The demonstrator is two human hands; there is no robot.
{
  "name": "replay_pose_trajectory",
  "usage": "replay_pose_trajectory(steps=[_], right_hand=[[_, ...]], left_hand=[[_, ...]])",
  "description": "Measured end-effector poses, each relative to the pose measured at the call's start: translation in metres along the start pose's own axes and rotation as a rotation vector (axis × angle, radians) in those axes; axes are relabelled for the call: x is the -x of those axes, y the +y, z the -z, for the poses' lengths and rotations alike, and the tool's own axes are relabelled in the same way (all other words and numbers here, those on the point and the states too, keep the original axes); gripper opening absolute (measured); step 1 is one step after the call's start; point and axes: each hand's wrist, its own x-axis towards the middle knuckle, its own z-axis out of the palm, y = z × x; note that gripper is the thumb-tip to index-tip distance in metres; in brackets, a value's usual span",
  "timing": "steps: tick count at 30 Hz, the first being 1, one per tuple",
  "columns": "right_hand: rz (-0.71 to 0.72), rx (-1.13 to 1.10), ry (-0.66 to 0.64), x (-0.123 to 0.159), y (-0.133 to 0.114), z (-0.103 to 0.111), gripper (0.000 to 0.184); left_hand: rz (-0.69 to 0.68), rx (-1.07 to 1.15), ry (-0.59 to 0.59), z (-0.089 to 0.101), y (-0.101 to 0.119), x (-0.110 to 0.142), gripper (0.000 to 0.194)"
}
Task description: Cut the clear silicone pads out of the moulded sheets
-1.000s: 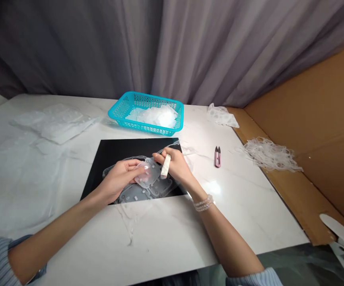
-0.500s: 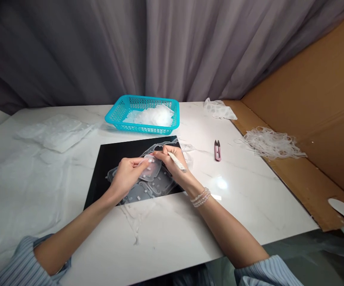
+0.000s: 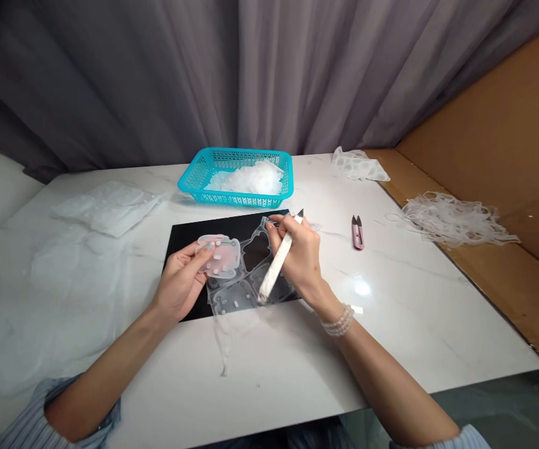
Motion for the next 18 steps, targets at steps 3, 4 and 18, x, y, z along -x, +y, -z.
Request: replay_pose_trajectory(steps=[3,4,18], right_hand=[[-0.113,-0.336,-0.267,0.012,-0.022,0.000,0.036],[-0.162,-0.438,-0.350,0.015,-0.026,-0.001,0.037],[-0.359,-0.738,-0.328,0.020,-0.025,-0.004,0.044]], left_hand=[[0.025,0.017,-0.071,-0.005,0.001,0.005,0.028],[0.032,0.021,-0.087,-0.006,0.001,0.006,0.027],[0.107,0.078,-0.136,-0.007,0.006,0.011,0.025]])
